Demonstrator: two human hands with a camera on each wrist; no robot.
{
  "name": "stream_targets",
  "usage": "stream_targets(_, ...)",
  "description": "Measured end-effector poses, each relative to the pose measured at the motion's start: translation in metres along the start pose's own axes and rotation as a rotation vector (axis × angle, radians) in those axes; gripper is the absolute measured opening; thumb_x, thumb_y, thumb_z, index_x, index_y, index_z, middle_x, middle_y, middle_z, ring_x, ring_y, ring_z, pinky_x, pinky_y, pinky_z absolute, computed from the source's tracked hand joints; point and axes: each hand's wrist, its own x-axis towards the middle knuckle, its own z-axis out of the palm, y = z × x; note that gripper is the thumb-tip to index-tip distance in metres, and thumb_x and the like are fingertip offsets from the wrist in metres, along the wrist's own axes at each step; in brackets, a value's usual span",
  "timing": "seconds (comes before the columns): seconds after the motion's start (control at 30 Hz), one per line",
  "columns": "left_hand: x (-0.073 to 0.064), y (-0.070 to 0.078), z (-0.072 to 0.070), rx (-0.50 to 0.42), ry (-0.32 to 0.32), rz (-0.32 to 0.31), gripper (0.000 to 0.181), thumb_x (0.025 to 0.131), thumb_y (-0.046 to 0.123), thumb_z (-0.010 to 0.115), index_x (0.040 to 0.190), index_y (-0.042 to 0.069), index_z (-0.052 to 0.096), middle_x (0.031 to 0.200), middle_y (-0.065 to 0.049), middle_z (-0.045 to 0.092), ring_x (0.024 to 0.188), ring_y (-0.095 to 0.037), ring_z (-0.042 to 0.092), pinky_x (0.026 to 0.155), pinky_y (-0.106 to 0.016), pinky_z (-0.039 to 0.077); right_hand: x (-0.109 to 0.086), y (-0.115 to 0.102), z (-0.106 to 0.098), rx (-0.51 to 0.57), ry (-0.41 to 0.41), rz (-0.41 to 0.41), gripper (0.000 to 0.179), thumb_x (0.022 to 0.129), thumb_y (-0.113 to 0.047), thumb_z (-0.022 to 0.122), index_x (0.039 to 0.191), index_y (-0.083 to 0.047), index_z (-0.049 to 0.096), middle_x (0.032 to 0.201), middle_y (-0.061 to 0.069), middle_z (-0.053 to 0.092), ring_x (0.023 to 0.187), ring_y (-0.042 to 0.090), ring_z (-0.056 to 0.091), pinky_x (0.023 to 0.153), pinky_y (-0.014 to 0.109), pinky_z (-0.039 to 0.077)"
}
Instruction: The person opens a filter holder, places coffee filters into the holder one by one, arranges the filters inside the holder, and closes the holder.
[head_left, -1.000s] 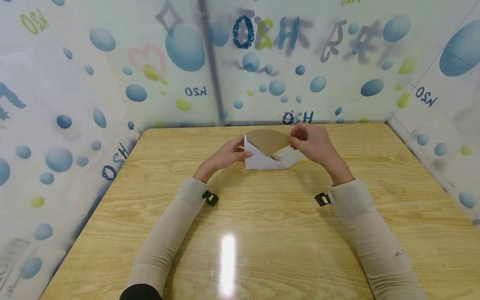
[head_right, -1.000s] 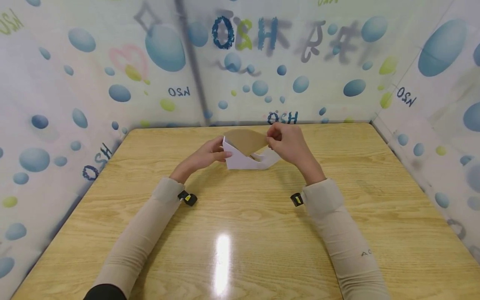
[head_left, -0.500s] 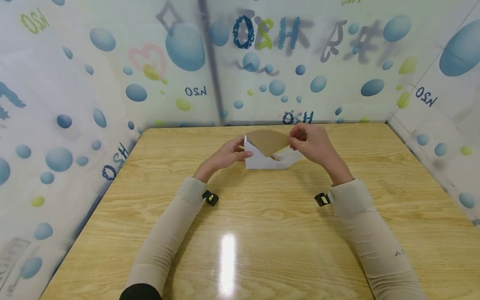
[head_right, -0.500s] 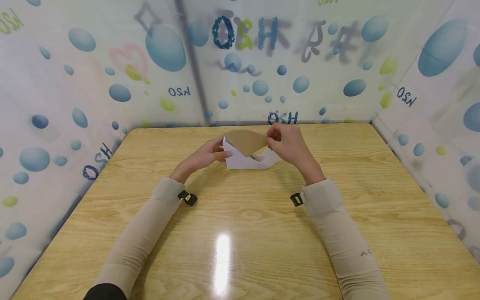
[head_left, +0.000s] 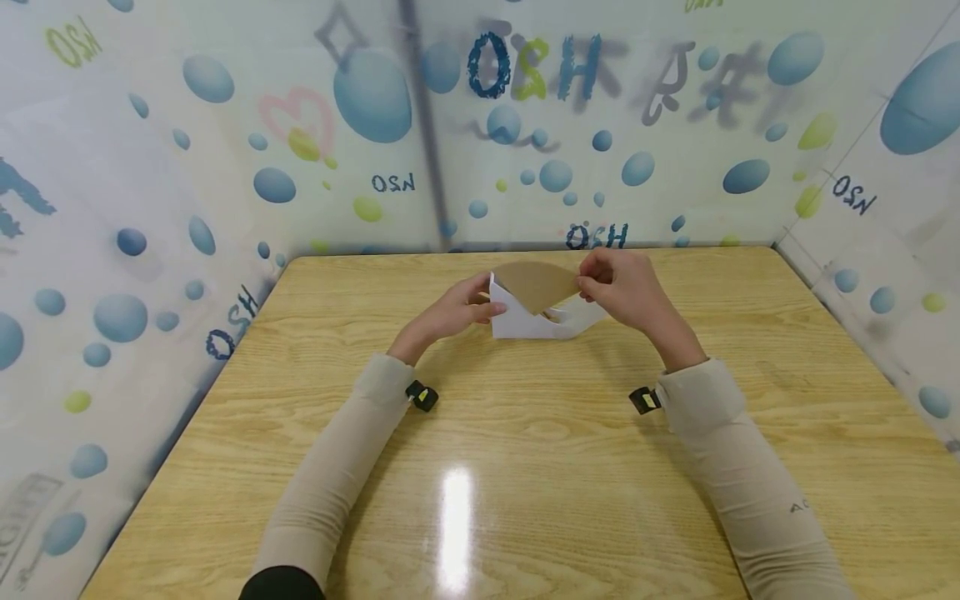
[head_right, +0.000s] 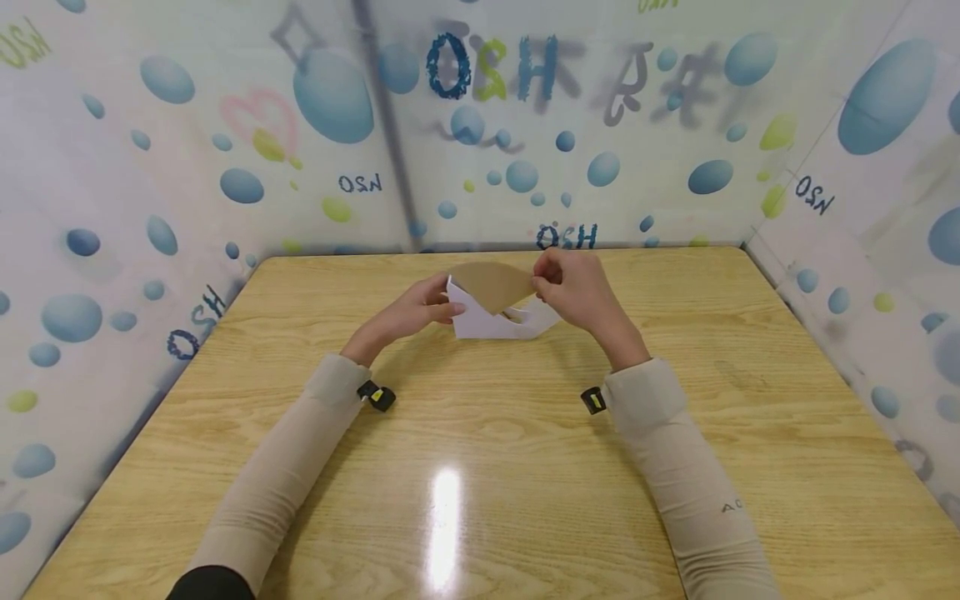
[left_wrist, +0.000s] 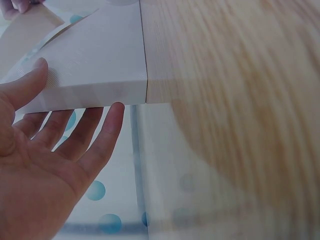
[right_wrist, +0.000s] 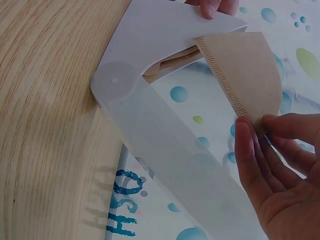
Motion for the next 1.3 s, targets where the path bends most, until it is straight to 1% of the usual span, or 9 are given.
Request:
stream_targets(0.2,0.001,-0.001,0.000,0.006,0.005,0.000,0.061,0.105,0.025,0.062,0.160,0.022,0.035,0.146,-0.007,0.056,0.126,-0.030,0.063,0.100,-0.048,0.058,-0.001,0.000,0.001,-0.007,0.010,-0.003,0.008,0.099,-0.008,0.067,0.100,-0.001,0.069,0.089,0.017,0.075,0.077,0.026,0.073,0.065,0.014,0.052)
stream_targets(0.43,0.000,-0.001,0.001,0.009,0.015,0.001,0.057,0.105,0.024,0.062,0.157,0.019,0.039,0.141,-0.010,0.058,0.125,-0.031,0.063,0.099,-0.048,0.058,0.000,-0.001,0.002,-0.008,0.004,-0.010,0.008,0.099,-0.008,0.067,0.100,-0.001,0.070,0.090,0.016,0.075,0.077,0.026,0.073,0.065,0.015,0.053)
stream_targets(0.67,0.000,-0.001,0.000,0.002,0.007,0.001,0.057,0.105,0.023,0.062,0.157,0.019,0.038,0.141,-0.011,0.058,0.126,-0.032,0.063,0.099,-0.049,0.058,0.001,0.000,0.005,-0.007,-0.015,-0.001,0.007,0.100,-0.008,0.066,0.099,-0.001,0.070,0.090,0.016,0.075,0.076,0.025,0.071,0.066,0.019,0.054)
stream_targets(0.9,0.001,-0.002,0.000,0.003,0.002,0.005,0.058,0.106,0.023,0.061,0.159,0.018,0.037,0.145,-0.014,0.056,0.128,-0.036,0.062,0.101,-0.053,0.057,0.000,0.000,0.007,0.000,-0.041,0.001,0.008,0.100,-0.008,0.066,0.101,-0.001,0.069,0.091,0.015,0.075,0.076,0.024,0.072,0.066,0.021,0.056)
stream_targets(1.13,0.003,-0.003,0.000,0.004,0.007,-0.002,0.058,0.105,0.023,0.061,0.158,0.018,0.037,0.142,-0.013,0.057,0.126,-0.034,0.063,0.099,-0.050,0.058,0.000,-0.001,0.008,-0.013,-0.049,0.012,0.008,0.101,-0.009,0.065,0.102,-0.002,0.069,0.091,0.015,0.075,0.077,0.023,0.072,0.067,0.026,0.057)
stream_targets(1.3,0.002,-0.002,0.000,-0.005,0.012,-0.014,0.058,0.105,0.021,0.062,0.157,0.017,0.038,0.144,-0.014,0.057,0.126,-0.034,0.064,0.099,-0.050,0.058,0.001,-0.001,0.011,-0.009,-0.057,-0.004,0.008,0.100,-0.009,0.065,0.100,-0.003,0.070,0.089,0.013,0.075,0.075,0.022,0.072,0.066,0.027,0.057)
